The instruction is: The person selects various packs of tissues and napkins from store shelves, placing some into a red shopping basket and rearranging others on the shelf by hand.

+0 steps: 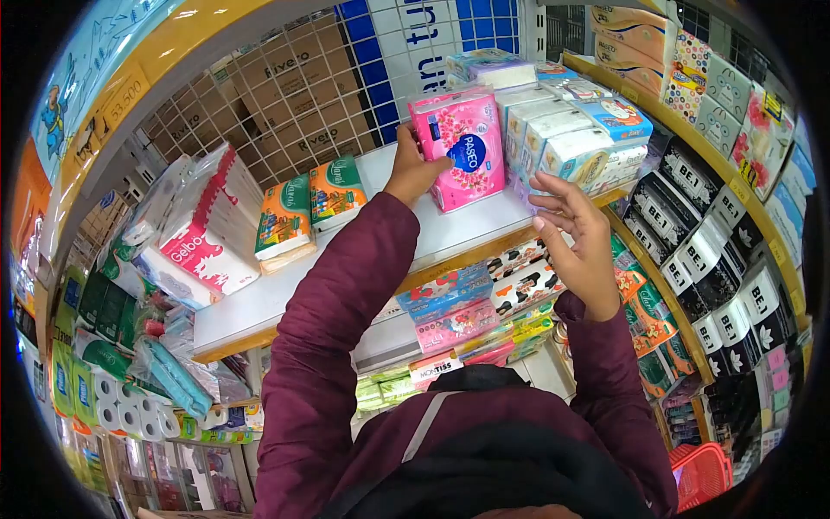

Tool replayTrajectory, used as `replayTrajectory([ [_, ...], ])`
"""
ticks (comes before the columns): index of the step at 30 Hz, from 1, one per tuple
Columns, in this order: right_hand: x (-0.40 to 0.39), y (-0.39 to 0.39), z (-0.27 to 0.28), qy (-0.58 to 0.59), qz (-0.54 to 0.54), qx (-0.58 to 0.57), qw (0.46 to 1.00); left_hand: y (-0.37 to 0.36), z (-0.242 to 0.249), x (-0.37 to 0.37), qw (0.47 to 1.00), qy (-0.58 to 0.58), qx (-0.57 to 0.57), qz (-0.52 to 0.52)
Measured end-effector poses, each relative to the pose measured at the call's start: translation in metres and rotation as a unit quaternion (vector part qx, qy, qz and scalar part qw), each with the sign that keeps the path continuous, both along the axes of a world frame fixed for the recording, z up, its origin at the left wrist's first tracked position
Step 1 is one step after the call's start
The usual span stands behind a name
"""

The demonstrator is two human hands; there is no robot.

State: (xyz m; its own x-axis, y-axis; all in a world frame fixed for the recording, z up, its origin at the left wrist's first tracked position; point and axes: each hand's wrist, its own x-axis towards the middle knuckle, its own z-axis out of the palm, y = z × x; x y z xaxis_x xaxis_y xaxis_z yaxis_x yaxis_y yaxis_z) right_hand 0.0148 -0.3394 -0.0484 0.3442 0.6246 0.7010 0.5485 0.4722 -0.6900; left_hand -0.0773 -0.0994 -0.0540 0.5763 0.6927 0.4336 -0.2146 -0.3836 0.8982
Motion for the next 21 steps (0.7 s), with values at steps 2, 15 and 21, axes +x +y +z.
replayTrajectory([
  [2,-0.001,0.000,0.000,-0.005,-0.001,-0.002,1.000,0.002,-0.001,0.000,1.000,-0.003,0.008,-0.008],
  [15,0.013,0.124,0.080,-0.500,-0.233,0.066,0.832,0.017,0.013,-0.015,0.998,0.008,-0.039,-0.052],
  [21,0.014,0.151,0.101,-0.551,-0.150,-0.312,0.759,0.034,0.021,-0.004,0.988,-0.017,-0.146,0.055],
])
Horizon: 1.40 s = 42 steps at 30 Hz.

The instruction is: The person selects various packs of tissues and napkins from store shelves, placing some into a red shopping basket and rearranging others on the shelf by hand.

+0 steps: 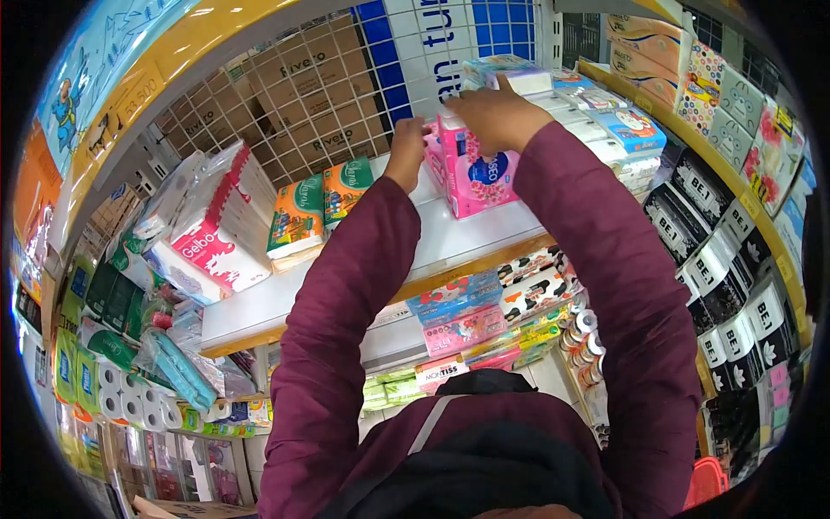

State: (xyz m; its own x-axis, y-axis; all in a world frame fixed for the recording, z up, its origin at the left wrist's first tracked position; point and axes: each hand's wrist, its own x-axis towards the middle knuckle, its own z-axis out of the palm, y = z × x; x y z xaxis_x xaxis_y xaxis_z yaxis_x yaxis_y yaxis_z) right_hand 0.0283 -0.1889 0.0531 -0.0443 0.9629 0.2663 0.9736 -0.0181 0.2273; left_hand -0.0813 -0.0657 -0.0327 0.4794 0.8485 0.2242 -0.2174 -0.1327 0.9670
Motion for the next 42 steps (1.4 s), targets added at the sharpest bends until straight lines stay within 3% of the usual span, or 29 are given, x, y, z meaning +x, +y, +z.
replayTrajectory([
  [2,0.005,-0.002,0.001,-0.012,0.037,-0.044,0.998,0.021,-0.003,0.008,0.981,0.184,0.025,0.048],
  [5,0.006,-0.016,0.013,-0.012,0.075,-0.082,0.994,0.037,-0.018,0.022,0.954,0.278,0.009,0.116],
  [8,0.002,-0.029,0.022,-0.009,0.078,-0.116,0.990,0.059,-0.019,0.022,0.961,0.271,0.006,0.061],
  [10,0.004,-0.036,0.021,-0.005,0.109,-0.101,0.989,0.071,-0.025,0.025,0.957,0.279,0.003,0.076],
  [13,0.003,-0.039,0.019,0.003,0.089,-0.120,0.989,0.110,-0.045,0.029,0.939,0.340,0.051,-0.023],
  [16,0.005,-0.041,0.017,0.017,0.094,-0.118,0.988,0.108,-0.041,0.026,0.928,0.370,0.033,-0.037],
  [22,0.003,-0.044,0.015,0.016,0.098,-0.100,0.990,0.103,-0.048,0.040,0.947,0.318,-0.021,0.043],
  [24,0.005,-0.043,0.014,0.016,0.099,-0.096,0.990,0.093,-0.044,0.041,0.979,0.182,-0.070,-0.060],
  [25,0.006,-0.042,0.012,0.015,0.100,-0.090,0.991,0.084,-0.044,0.046,0.987,0.138,-0.078,0.004],
  [28,0.007,-0.041,0.012,0.016,0.102,-0.082,0.991,0.044,-0.017,0.040,0.981,0.148,-0.123,0.022],
  [29,0.007,-0.042,0.012,0.016,0.101,-0.078,0.992,0.064,-0.031,0.042,0.981,0.149,-0.124,0.022],
  [31,0.011,-0.041,0.010,0.015,0.111,-0.067,0.991,0.122,-0.068,0.050,0.945,0.002,-0.221,-0.240],
  [32,0.012,-0.041,0.010,0.013,0.122,-0.056,0.991,0.112,-0.063,0.047,0.945,0.002,-0.222,-0.239],
  [34,0.009,-0.042,0.012,0.006,0.119,-0.056,0.991,0.077,-0.041,0.034,0.967,0.097,-0.196,-0.131],
  [38,0.008,-0.041,0.008,-0.002,0.121,-0.051,0.991,0.047,-0.039,0.032,0.966,0.134,-0.176,-0.135],
  [40,0.009,-0.041,0.004,-0.002,0.123,-0.037,0.992,0.031,-0.042,0.043,0.980,0.131,-0.146,0.016],
  [42,0.010,-0.042,0.001,-0.002,0.123,-0.024,0.992,0.022,-0.045,0.046,0.983,0.128,-0.133,0.016],
])
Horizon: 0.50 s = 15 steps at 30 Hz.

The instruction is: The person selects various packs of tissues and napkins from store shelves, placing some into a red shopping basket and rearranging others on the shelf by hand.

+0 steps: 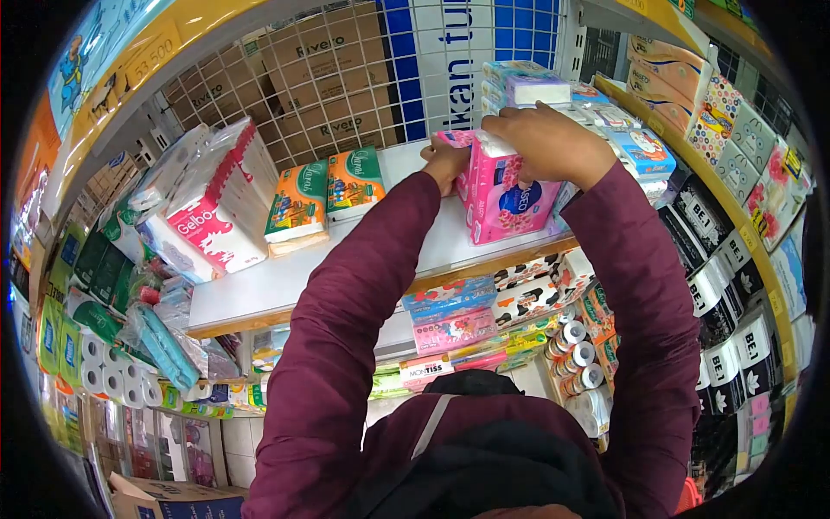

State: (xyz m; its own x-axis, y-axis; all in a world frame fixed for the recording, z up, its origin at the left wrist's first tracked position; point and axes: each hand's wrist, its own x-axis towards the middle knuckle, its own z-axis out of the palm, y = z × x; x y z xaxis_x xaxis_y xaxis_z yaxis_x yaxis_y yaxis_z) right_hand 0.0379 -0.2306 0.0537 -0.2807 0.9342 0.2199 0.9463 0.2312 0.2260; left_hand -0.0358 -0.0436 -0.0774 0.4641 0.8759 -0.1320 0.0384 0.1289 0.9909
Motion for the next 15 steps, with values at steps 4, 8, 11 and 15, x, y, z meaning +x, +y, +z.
replayTrajectory([
  [4,0.000,-0.001,-0.004,0.011,-0.014,0.031,0.999,0.007,-0.016,0.010,0.999,-0.034,0.017,0.009],
  [8,0.000,0.001,-0.009,0.011,-0.017,0.059,0.998,0.024,-0.035,0.019,0.998,-0.063,0.023,-0.012],
  [11,-0.001,0.004,-0.012,0.011,-0.023,0.084,0.996,0.027,-0.040,0.020,0.996,-0.085,0.025,-0.027],
  [15,-0.003,0.008,-0.015,0.008,-0.034,0.093,0.995,0.006,-0.007,0.003,0.999,0.032,0.029,0.022],
])
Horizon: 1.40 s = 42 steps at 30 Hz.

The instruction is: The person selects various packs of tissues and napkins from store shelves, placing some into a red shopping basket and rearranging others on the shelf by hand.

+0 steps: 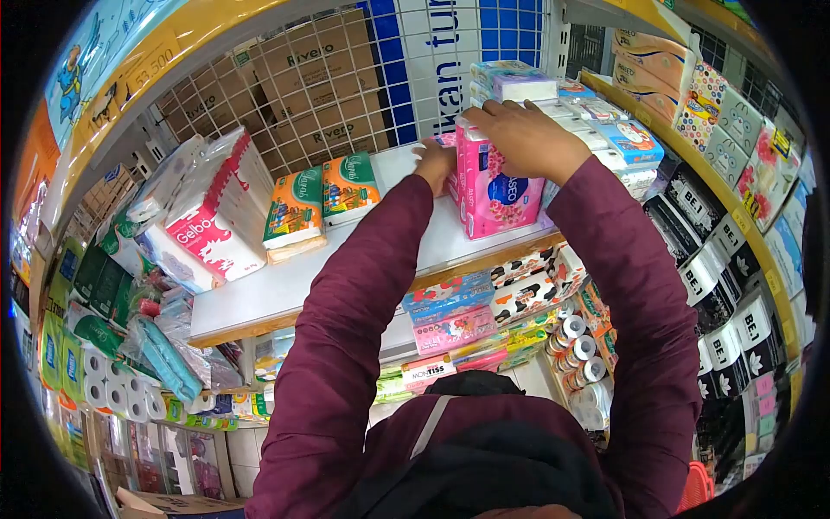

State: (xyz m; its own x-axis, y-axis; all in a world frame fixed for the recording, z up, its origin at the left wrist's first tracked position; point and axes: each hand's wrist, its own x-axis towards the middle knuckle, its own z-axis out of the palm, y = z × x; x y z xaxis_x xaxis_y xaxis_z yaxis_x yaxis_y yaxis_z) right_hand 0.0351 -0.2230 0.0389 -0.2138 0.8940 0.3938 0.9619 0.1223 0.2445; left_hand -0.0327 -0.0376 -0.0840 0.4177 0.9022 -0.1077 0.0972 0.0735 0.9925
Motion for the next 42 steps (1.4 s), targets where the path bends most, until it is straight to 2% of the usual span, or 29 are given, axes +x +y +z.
replayTrajectory([
  [1,-0.001,-0.001,0.000,0.004,-0.006,-0.007,1.000,0.010,0.008,-0.014,1.000,0.000,0.001,-0.002],
  [2,-0.002,-0.002,0.000,0.009,-0.012,-0.014,1.000,0.028,0.018,-0.032,0.988,0.079,0.102,-0.081],
  [3,-0.002,-0.003,0.000,0.010,-0.014,-0.013,1.000,0.029,0.031,-0.043,0.954,0.154,0.202,-0.158],
  [4,-0.002,-0.005,0.000,0.012,-0.018,-0.009,1.000,0.021,0.036,-0.045,0.954,0.154,0.203,-0.161],
  [6,-0.002,-0.009,0.000,0.015,-0.023,-0.005,1.000,-0.038,0.074,-0.067,0.984,0.041,0.076,-0.154],
  [7,-0.002,-0.011,0.001,0.013,-0.035,-0.013,0.999,-0.058,0.076,-0.074,0.984,0.042,0.077,-0.157],
  [9,-0.002,-0.016,0.001,0.014,-0.050,-0.021,0.998,-0.087,0.073,-0.082,0.970,-0.097,0.047,-0.218],
  [10,0.000,-0.017,0.000,0.006,-0.049,-0.007,0.999,-0.076,0.056,-0.079,0.963,-0.101,0.082,-0.237],
  [13,0.003,-0.021,-0.001,0.007,-0.059,0.004,0.998,-0.108,0.055,-0.085,0.953,-0.080,0.100,-0.275],
  [15,0.002,-0.028,0.000,-0.034,-0.058,0.080,0.995,-0.110,0.046,-0.080,0.954,-0.081,0.137,-0.254],
  [17,-0.002,-0.043,0.005,-0.015,-0.057,0.094,0.994,-0.117,0.042,-0.080,0.961,-0.082,0.153,-0.215],
  [19,-0.009,-0.073,0.006,-0.004,-0.007,0.189,0.982,-0.131,0.048,-0.086,0.963,-0.077,0.159,-0.203],
  [21,-0.023,-0.120,0.004,0.056,0.004,0.211,0.976,-0.141,0.049,-0.092,0.964,-0.070,0.163,-0.198],
  [23,-0.039,-0.176,0.000,0.109,-0.009,0.200,0.974,-0.146,0.044,-0.098,0.948,-0.081,0.273,-0.141],
  [25,-0.056,-0.239,-0.007,0.165,-0.067,0.189,0.966,-0.142,0.031,-0.109,0.913,-0.053,0.398,-0.078],
  [26,-0.061,-0.271,-0.011,0.189,-0.086,0.193,0.959,-0.153,0.036,-0.120,0.905,-0.019,0.422,-0.056],
  [27,-0.056,-0.303,-0.022,0.181,-0.051,0.208,0.960,-0.152,0.029,-0.124,0.892,-0.116,0.435,-0.052],
  [28,-0.059,-0.336,-0.030,0.178,-0.103,0.230,0.951,-0.149,0.027,-0.137,0.866,-0.075,0.493,-0.041],
  [29,-0.068,-0.367,-0.038,0.173,-0.156,0.250,0.940,-0.174,0.037,-0.144,0.897,-0.161,0.410,-0.041],
  [31,-0.086,-0.419,-0.051,0.186,-0.264,0.302,0.897,-0.200,0.045,-0.152,0.885,-0.223,0.406,-0.042],
  [35,-0.126,-0.506,-0.085,0.240,-0.442,0.409,0.761,-0.228,0.039,-0.157,0.841,-0.319,0.435,-0.044],
  [36,-0.137,-0.526,-0.093,0.233,-0.465,0.410,0.749,-0.235,0.036,-0.154,0.843,-0.325,0.424,-0.067],
  [38,-0.159,-0.567,-0.113,0.222,-0.575,0.449,0.647,-0.250,0.032,-0.145,0.819,-0.317,0.478,-0.018],
  [39,-0.166,-0.590,-0.128,0.223,-0.578,0.463,0.634,-0.257,0.027,-0.139,0.821,-0.322,0.471,-0.037],
  [42,-0.180,-0.646,-0.181,0.254,-0.655,0.456,0.546,-0.277,0.012,-0.119,0.841,-0.324,0.426,-0.075],
])
